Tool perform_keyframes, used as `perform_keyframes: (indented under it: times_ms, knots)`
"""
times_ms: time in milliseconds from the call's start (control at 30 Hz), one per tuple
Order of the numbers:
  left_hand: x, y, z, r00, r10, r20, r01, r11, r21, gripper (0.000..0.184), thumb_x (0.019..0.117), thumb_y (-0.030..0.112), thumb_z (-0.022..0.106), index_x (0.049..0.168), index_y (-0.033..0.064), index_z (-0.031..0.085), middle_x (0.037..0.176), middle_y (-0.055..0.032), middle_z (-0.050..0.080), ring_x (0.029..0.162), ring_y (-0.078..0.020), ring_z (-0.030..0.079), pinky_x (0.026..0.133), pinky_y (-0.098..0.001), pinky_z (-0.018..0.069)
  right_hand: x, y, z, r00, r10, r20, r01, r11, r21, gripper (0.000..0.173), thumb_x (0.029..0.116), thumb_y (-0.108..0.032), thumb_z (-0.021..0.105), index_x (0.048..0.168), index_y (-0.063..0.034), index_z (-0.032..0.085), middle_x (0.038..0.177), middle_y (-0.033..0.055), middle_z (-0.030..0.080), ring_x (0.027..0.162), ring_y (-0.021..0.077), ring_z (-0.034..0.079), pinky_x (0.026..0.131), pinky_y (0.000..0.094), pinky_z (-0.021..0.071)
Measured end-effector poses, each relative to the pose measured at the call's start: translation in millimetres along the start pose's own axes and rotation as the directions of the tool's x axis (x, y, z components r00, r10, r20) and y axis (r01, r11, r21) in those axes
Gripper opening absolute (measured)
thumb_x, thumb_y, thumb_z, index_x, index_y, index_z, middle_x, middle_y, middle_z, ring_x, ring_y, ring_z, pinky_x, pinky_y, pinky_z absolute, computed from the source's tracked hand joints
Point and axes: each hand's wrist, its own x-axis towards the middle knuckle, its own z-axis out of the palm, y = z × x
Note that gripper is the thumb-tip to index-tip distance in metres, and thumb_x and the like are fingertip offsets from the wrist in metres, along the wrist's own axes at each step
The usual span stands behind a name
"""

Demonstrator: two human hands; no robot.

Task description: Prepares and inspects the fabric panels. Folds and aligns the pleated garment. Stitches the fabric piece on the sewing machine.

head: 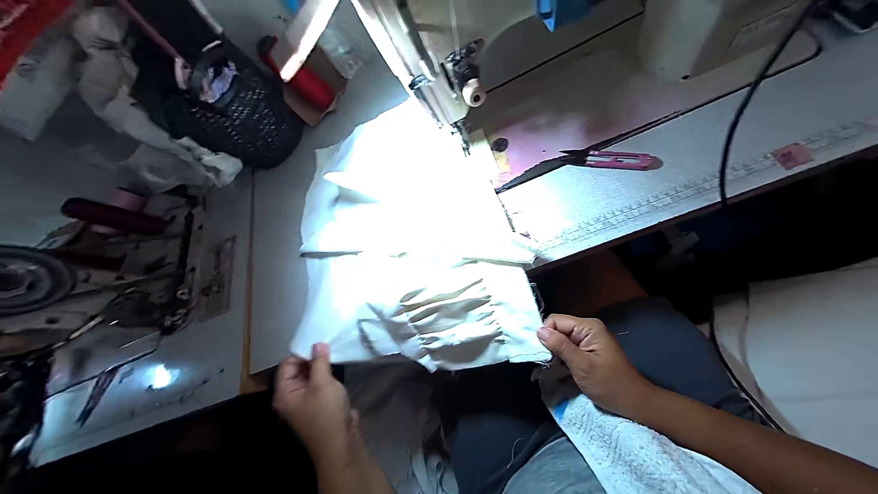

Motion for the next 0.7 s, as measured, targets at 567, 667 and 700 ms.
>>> perform_keyframes:
  times_ms: [567, 667, 700]
  knots:
    - [-8, 88, 102, 0.531, 0.652, 0.541, -0.820, 0.557, 0.133, 0.030, 0.0965, 0.019, 0.062, 0.118, 0.0005, 0.071, 0.127, -0.0224, 0.066, 0.123, -0.0431, 0.058, 0.103, -0.0607, 0.0436, 0, 12, 0, 0.992, -0.130, 0.006, 0.122, 0.918, -0.378, 0.027, 0.1010, -0.019, 0.056, 0.080, -0.0055, 0.066, 0.074, -0.0023, 0.059, 0.068, -0.0013, 0.054, 0.063, 0.0154, 0.0440]
    - [17, 98, 140, 0.219, 0.585, 0.781, -0.898, 0.435, -0.073, 0.046, 0.0924, 0.028, 0.062, 0.136, 0.0156, 0.065, 0.142, -0.0078, 0.061, 0.138, -0.0304, 0.051, 0.112, -0.0611, 0.0366, 0, 11, 0, 0.994, -0.111, 0.005, 0.104, 0.917, -0.385, 0.027, 0.1012, -0.020, 0.056, 0.081, -0.0052, 0.067, 0.075, -0.0012, 0.061, 0.069, 0.0002, 0.055, 0.065, 0.0178, 0.0449]
    - [24, 100, 144, 0.156, 0.567, 0.809, -0.899, 0.421, -0.121, 0.042, 0.0907, 0.030, 0.065, 0.130, 0.0152, 0.069, 0.130, -0.0063, 0.067, 0.132, -0.0281, 0.056, 0.116, -0.0607, 0.0318, -1, 11, 0, 0.994, -0.107, 0.010, 0.103, 0.917, -0.386, 0.027, 0.1013, -0.020, 0.056, 0.081, -0.0050, 0.066, 0.076, -0.0006, 0.061, 0.069, 0.0009, 0.055, 0.065, 0.0186, 0.0454]
